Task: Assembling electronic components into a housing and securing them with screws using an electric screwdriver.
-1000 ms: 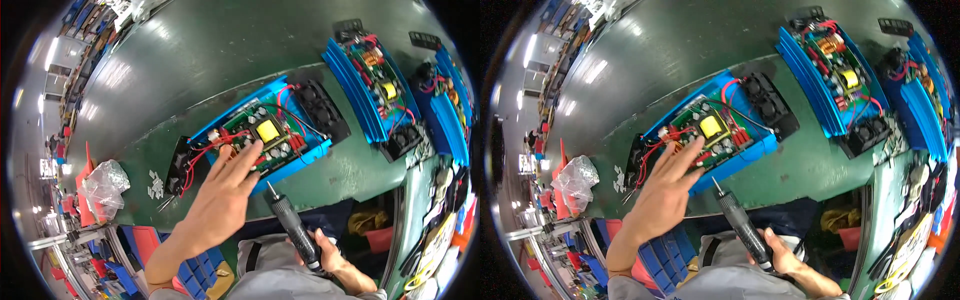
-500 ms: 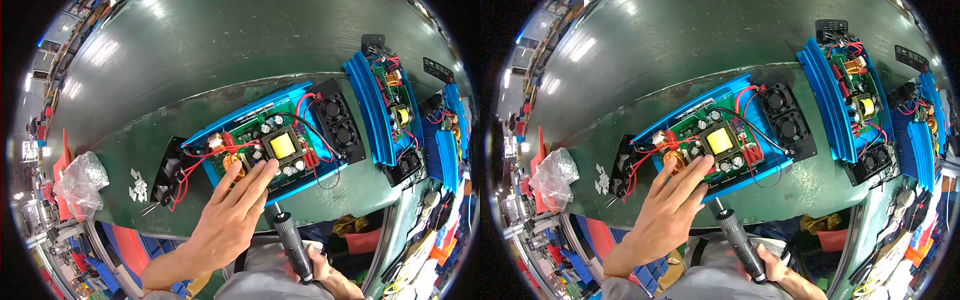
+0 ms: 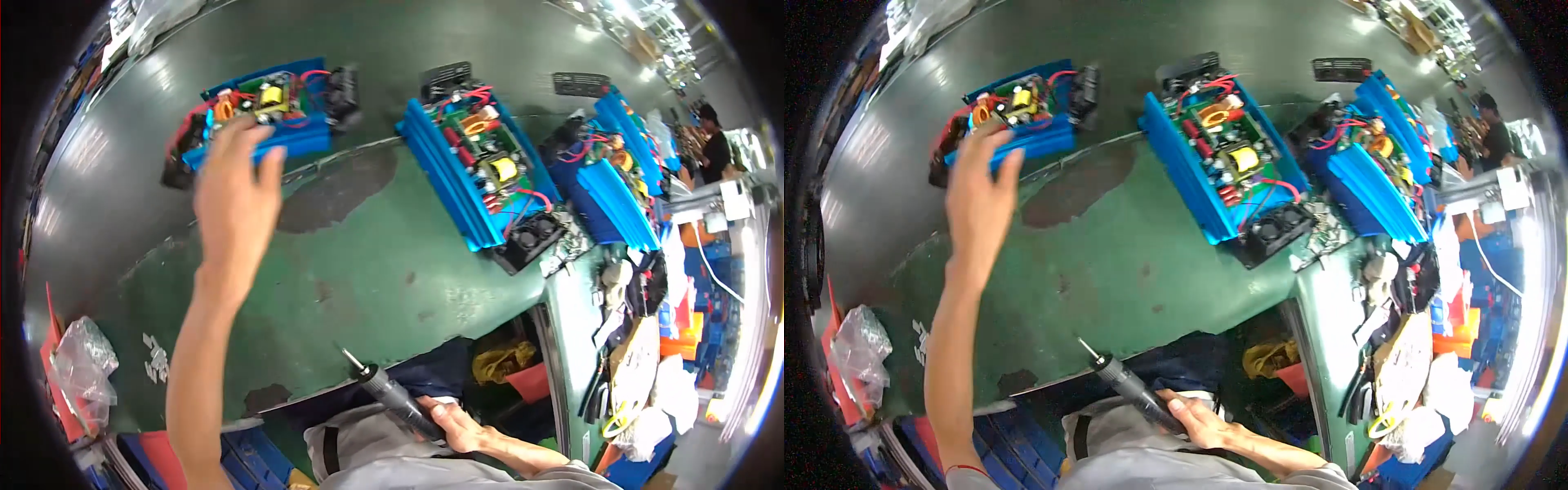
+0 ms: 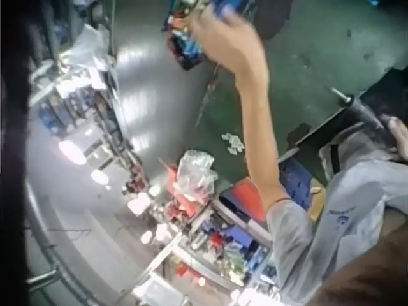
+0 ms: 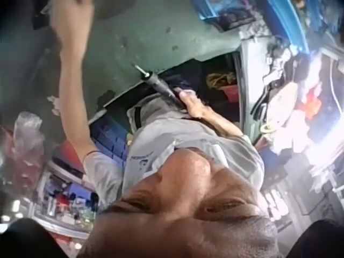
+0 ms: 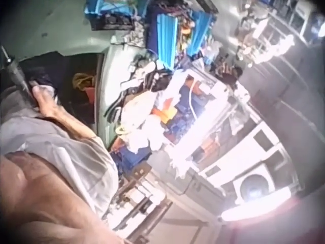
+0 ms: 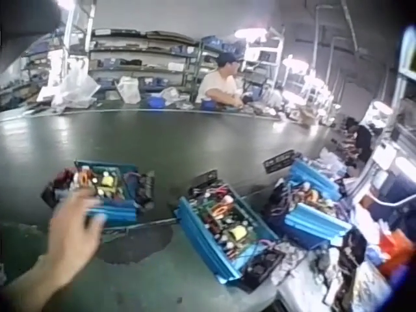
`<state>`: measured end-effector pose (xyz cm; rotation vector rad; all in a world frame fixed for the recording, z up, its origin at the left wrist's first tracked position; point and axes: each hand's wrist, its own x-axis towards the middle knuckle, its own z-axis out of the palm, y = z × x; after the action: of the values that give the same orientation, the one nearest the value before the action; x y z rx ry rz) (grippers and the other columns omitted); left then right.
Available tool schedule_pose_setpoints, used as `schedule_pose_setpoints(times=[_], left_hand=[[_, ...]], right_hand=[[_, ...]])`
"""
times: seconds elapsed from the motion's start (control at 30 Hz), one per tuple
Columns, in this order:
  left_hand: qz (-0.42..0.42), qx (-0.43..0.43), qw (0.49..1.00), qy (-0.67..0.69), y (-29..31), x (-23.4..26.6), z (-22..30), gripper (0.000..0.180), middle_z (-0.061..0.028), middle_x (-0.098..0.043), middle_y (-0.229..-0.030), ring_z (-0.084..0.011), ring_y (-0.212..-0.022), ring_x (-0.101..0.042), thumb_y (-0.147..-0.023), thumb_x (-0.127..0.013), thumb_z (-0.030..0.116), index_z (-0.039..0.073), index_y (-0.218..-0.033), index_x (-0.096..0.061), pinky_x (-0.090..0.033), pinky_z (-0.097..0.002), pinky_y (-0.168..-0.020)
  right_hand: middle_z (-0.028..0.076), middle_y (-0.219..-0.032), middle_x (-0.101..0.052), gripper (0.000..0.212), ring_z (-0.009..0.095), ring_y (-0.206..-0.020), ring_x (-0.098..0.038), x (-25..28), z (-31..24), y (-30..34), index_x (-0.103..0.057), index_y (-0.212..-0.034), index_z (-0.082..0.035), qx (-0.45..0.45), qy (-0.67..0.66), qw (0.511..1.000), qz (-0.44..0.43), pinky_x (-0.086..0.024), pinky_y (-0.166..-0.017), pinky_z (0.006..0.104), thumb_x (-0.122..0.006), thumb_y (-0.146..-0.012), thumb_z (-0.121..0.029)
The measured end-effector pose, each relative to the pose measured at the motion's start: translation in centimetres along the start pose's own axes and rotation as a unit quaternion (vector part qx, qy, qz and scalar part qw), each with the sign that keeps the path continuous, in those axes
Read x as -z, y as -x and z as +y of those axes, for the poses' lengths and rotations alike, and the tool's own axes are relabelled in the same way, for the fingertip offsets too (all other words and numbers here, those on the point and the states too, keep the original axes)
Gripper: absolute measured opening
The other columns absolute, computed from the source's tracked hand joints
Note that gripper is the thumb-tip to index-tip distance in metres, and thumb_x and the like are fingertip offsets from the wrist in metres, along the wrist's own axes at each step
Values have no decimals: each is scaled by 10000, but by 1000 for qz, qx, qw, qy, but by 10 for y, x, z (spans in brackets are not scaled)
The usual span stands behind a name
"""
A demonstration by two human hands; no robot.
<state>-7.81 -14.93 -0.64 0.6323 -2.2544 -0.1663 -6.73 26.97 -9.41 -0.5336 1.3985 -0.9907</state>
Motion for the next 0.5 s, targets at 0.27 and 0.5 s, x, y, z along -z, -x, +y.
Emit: schedule_pose_setpoints(times=[0.27,0.5], left_hand=[[-414,191,852,256,1,-119,149,692,-330,-674,-857,-512,-890,-658,-957,-503,560,-79,-763,-685,-517,-552,-832],[-454,221,797,331,-15,-82,86,443,-162,-704,-729,-235,-604,-695,-936,-579,310,-116,-863,-677,-581,-338,-597]], right_hand=[[32,-854,-640,808,144,-802,-558,-2,3,20,-535,-1257,22,40,-2,994,98,-448,-755,307,-192,-1032,-674],[30,-874,-657,846,124,-774,-559,8,3,34,-574,-1205,11,103,-20,979,172,-443,-719,302,-235,-986,-733]])
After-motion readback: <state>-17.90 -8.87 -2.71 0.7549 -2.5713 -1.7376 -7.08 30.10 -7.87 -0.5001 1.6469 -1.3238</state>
